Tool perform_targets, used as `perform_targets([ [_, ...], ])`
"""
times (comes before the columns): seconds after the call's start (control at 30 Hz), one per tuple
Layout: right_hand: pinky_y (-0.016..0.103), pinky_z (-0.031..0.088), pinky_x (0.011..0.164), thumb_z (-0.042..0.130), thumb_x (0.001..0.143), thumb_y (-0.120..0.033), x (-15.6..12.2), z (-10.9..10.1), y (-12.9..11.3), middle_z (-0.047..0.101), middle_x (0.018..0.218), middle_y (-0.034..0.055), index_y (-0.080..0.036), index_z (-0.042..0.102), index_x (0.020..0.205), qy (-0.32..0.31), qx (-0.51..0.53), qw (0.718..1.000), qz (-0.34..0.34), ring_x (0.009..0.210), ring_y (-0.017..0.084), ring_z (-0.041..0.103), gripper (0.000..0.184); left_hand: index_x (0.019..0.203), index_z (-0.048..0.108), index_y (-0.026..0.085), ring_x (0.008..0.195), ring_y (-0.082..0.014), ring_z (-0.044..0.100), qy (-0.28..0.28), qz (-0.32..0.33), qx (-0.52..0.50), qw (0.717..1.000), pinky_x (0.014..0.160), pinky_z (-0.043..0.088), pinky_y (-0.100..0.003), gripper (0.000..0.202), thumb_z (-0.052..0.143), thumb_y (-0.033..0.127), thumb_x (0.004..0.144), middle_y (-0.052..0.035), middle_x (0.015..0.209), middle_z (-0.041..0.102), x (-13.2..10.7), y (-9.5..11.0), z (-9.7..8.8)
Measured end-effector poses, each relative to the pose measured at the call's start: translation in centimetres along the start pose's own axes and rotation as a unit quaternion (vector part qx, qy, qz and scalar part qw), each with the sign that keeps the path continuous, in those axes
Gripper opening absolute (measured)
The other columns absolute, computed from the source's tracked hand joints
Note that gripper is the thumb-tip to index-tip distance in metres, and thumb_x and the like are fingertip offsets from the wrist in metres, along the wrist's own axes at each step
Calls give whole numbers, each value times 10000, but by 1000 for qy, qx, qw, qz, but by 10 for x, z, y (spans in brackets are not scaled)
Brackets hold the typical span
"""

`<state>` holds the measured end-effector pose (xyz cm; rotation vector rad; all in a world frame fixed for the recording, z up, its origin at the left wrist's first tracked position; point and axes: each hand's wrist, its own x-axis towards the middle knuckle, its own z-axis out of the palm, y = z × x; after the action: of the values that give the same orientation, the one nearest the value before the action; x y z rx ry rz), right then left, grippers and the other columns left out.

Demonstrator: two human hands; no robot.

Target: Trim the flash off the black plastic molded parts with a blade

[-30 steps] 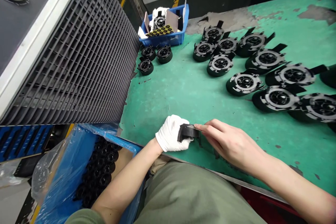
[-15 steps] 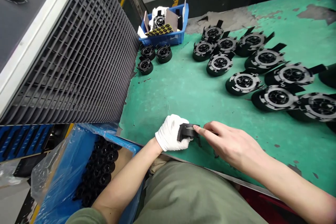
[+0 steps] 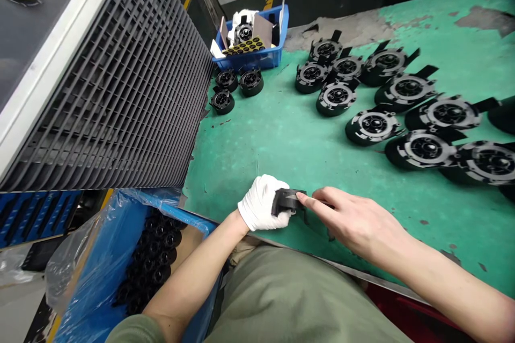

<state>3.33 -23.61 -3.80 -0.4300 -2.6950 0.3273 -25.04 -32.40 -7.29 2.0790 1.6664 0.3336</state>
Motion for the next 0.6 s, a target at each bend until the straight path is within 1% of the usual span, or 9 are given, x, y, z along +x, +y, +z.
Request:
perform_targets([
  [0.13, 328, 385, 629, 481, 1004, 104, 0, 0, 1, 761, 1115, 23, -193, 700, 1624, 3, 2, 1000, -8, 708, 158, 587, 722, 876, 709, 265, 832, -329, 741, 0, 3, -6, 1000, 822, 583, -439, 251, 834, 481, 897, -73, 798, 701, 0, 0, 0],
  [0.2, 336, 393, 628, 476, 1026, 99, -2, -1, -2, 752, 1101, 21, -197, 694, 1628, 3, 3, 1000, -14, 717, 164, 601, 706, 889, 709, 265, 847, -332, 751, 2, 4, -9, 1000, 834, 594, -446, 259, 831, 493, 905, -78, 819, 720, 0, -1, 0],
  [0.3, 337, 462, 664, 487, 1115, 50, -8, -3, -11, 725, 1045, 5, -216, 702, 1599, -3, 12, 999, -42, 742, 179, 644, 593, 908, 714, 266, 883, -343, 774, 3, 8, -17, 1000, 858, 619, -461, 317, 842, 556, 917, -83, 854, 744, -1, -4, 1],
  [0.4, 335, 547, 718, 521, 1205, -36, -20, -5, -19, 751, 1054, 2, -231, 701, 1613, -36, 73, 994, -77, 793, 182, 713, 486, 930, 733, 259, 897, -343, 788, 5, 10, -29, 1000, 883, 644, -471, 351, 845, 591, 934, -81, 868, 754, -3, -9, 3],
  [0.43, 332, 561, 720, 524, 1226, -60, -24, -5, -20, 768, 1076, 8, -239, 699, 1631, -46, 98, 991, -76, 811, 179, 735, 475, 952, 748, 253, 913, -347, 796, 7, 9, -33, 999, 898, 656, -480, 352, 847, 590, 936, -87, 890, 768, -4, -10, 5],
  [0.5, 321, 564, 697, 522, 1257, -96, -32, -4, -19, 789, 1109, 12, -263, 698, 1659, -48, 131, 989, -51, 815, 167, 757, 470, 1009, 779, 240, 965, -366, 817, 14, 7, -41, 999, 938, 683, -508, 370, 862, 592, 930, -107, 952, 800, -6, -14, 9],
  [0.6, 307, 551, 652, 548, 1295, -165, -40, 2, -17, 790, 1093, 6, -282, 726, 1630, -17, 156, 987, 11, 771, 156, 763, 397, 1075, 811, 230, 1029, -396, 850, 26, 12, -49, 998, 994, 724, -558, 386, 902, 573, 922, -129, 1020, 828, -10, -14, 16],
])
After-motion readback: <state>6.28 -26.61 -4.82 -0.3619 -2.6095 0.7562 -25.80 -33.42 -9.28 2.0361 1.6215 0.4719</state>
